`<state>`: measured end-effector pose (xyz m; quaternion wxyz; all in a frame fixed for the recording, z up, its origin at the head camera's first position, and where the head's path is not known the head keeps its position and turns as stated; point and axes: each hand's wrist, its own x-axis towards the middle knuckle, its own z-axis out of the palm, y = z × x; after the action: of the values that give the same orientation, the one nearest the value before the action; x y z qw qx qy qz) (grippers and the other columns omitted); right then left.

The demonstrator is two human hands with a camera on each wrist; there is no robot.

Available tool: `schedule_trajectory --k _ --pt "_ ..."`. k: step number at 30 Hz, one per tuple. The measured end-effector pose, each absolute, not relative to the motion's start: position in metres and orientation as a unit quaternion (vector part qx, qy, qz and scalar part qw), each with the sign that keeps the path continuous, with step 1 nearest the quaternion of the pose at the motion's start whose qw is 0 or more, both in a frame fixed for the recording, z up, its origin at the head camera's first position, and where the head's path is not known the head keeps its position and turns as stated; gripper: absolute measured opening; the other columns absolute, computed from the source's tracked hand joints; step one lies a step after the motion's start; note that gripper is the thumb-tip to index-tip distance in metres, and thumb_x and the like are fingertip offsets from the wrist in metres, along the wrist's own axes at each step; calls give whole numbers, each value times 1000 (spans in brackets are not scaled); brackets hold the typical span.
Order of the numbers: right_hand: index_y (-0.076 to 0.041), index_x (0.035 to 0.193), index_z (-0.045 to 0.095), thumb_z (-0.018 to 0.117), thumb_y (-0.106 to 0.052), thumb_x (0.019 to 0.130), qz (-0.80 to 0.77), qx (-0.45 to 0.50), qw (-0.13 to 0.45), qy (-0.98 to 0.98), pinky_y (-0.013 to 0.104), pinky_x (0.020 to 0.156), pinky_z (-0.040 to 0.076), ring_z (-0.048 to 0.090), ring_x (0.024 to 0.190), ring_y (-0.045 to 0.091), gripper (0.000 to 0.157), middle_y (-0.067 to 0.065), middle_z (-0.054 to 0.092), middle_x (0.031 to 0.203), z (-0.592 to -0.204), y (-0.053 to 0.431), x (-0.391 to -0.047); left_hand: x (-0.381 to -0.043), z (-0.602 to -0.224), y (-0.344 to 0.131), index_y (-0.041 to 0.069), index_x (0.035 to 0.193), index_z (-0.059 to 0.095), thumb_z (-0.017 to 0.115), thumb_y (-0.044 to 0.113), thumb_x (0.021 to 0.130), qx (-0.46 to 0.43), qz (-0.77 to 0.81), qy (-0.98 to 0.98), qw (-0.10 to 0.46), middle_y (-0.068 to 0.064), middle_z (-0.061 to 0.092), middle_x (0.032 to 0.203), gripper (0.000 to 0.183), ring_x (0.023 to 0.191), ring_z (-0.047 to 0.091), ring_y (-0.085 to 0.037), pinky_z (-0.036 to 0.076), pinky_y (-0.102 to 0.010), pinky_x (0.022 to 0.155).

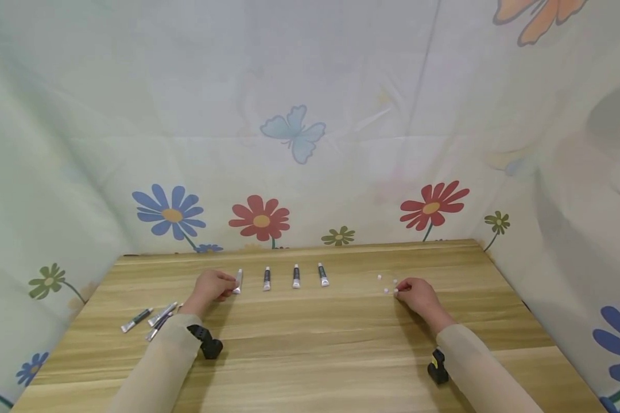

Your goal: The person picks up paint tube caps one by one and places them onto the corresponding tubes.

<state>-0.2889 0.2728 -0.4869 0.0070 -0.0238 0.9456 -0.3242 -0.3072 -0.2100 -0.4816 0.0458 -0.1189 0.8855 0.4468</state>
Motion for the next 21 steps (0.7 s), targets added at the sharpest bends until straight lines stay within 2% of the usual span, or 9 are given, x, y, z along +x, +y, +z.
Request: schedule_trajectory --k 6,10,14,21 --pt "11 103 68 68 -10 92 -343 -17 9 939 28 69 46 60 81 20 24 22 70 94 -484 275 -287 -301 -474 -215 -9 110 72 61 12 95 -101 448 888 24 -7 67 74 28 65 60 -11 50 -21 58" --pt "10 108 67 65 -13 96 -355 -8 12 935 28 70 47 62 87 25 27 24 70 100 -475 277 -285 -293 -457 -222 -8 116 70 59 17 100 -57 430 901 11 -20 74 97 32 80 70 -20 54 -24 66" --pt "10 113 66 63 -16 99 -360 -3 8 933 28 70 48 63 92 30 30 26 69 106 -460 278 -281 -282 -439 -231 -6 124 68 58 20 103 -8 382 924 15 -25 73 114 35 94 72 -29 58 -33 75" --pt "9 119 64 61 -22 102 -348 0 -12 938 28 70 47 60 94 32 36 28 67 111 -435 280 -272 -257 -416 -246 -3 127 68 59 21 103 42 318 947 -1 -24 72 120 35 106 69 -37 58 -48 88"
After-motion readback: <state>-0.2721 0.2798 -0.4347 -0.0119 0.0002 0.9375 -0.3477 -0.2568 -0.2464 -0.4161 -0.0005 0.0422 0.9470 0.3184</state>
